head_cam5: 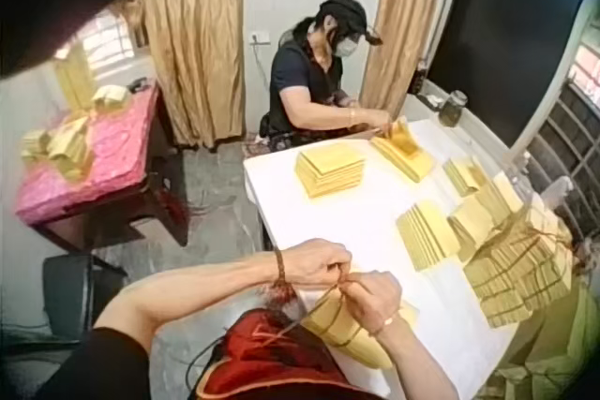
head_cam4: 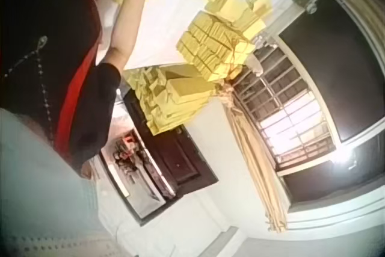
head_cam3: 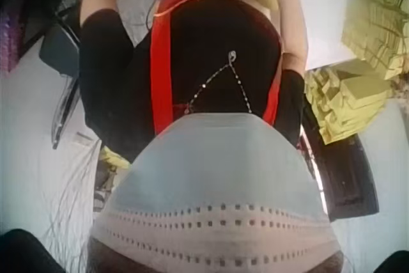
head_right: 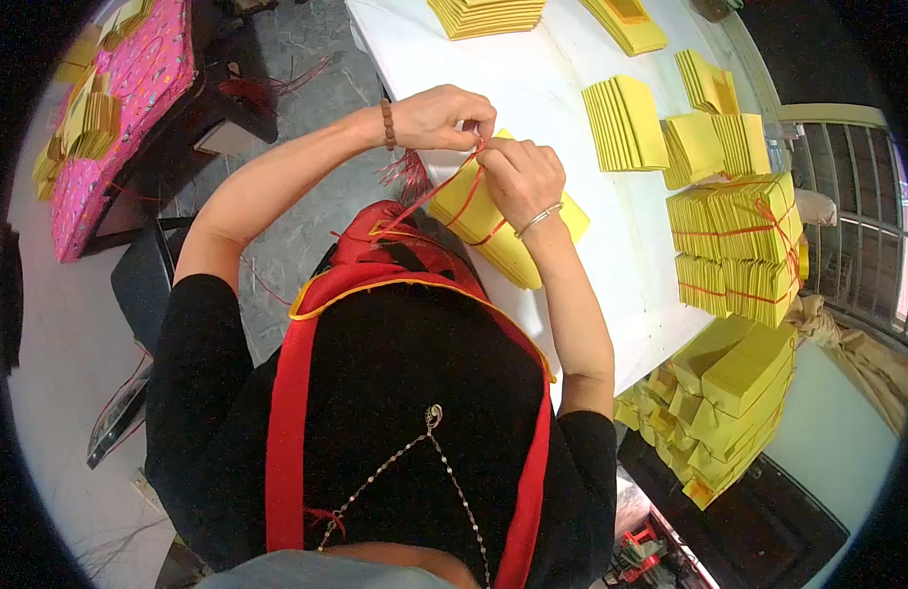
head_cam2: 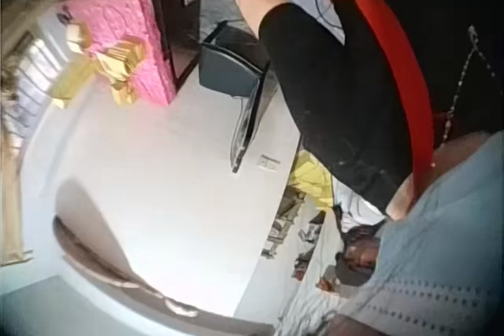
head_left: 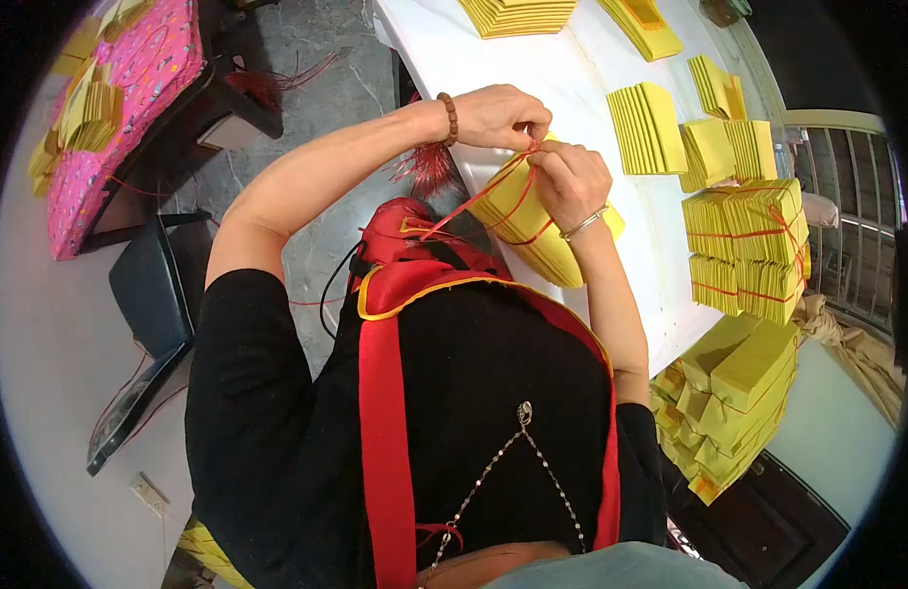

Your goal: Bundling stacks of yellow paper by wrapping and tying them with red ribbon.

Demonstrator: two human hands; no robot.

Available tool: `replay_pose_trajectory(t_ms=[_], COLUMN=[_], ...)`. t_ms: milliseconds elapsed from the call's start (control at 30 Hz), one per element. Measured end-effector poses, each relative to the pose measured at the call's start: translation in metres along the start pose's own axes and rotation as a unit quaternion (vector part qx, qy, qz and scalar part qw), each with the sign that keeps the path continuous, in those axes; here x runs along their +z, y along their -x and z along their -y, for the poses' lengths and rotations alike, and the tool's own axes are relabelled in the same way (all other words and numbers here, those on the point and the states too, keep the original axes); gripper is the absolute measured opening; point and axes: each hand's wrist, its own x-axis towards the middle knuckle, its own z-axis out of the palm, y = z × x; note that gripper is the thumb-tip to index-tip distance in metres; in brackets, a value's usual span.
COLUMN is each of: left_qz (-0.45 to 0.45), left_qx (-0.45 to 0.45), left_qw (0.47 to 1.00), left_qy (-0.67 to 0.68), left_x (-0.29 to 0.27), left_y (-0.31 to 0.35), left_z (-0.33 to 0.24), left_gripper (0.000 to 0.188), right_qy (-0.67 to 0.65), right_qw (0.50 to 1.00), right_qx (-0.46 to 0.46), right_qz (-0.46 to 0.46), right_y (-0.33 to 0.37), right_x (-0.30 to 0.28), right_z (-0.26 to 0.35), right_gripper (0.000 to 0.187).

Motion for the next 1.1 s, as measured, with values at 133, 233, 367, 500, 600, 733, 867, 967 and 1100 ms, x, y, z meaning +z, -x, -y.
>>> replay_pose_trajectory(t_ms=[133,233,367,500,600,733,867,967,1100], left_qz=[-0.012,-0.02,-0.051,-0.042,-0.069,-0.034,-0.078,-0.034,-0.115], left_qx=[-0.077,-0.071,0.029,0.053,0.116,0.064,-0.073,-0.196,-0.074], left_qw=[0.982,0.987,0.998,0.99,0.978,0.979,0.991,0.906,0.99], left_qy=[0.175,0.14,-0.016,-0.121,-0.16,-0.192,0.085,0.375,-0.015], left_x=[0.004,-0.002,-0.004,-0.005,-0.001,0.005,0.009,0.02,0.018], left_y=[0.0,-0.003,-0.003,-0.006,-0.006,0.0,-0.003,0.001,-0.004], left_z=[-0.001,-0.005,0.0,0.003,0.009,0.022,0.031,0.033,0.017], left_gripper=[0.009,0.008,0.009,0.009,0.01,0.007,0.008,0.01,0.01], right_qy=[-0.045,-0.082,-0.103,-0.075,-0.052,-0.047,-0.118,-0.142,-0.154], right_qw=[0.999,0.996,0.992,0.996,0.998,0.995,0.984,0.98,0.975], right_qx=[0.015,0.031,0.065,0.047,0.037,0.03,0.084,0.099,0.126], right_qz=[-0.021,-0.03,-0.029,-0.021,0.011,0.085,0.099,0.095,0.096], right_y=[-0.003,-0.002,0.001,-0.003,-0.001,0.011,0.014,0.013,0.012], right_x=[0.0,0.001,0.0,-0.01,-0.016,-0.024,-0.023,-0.022,-0.022], right_z=[-0.003,-0.006,-0.003,-0.001,0.001,0.0,0.002,0.002,0.0], right_gripper=[0.011,0.012,0.012,0.011,0.011,0.01,0.006,0.006,0.007])
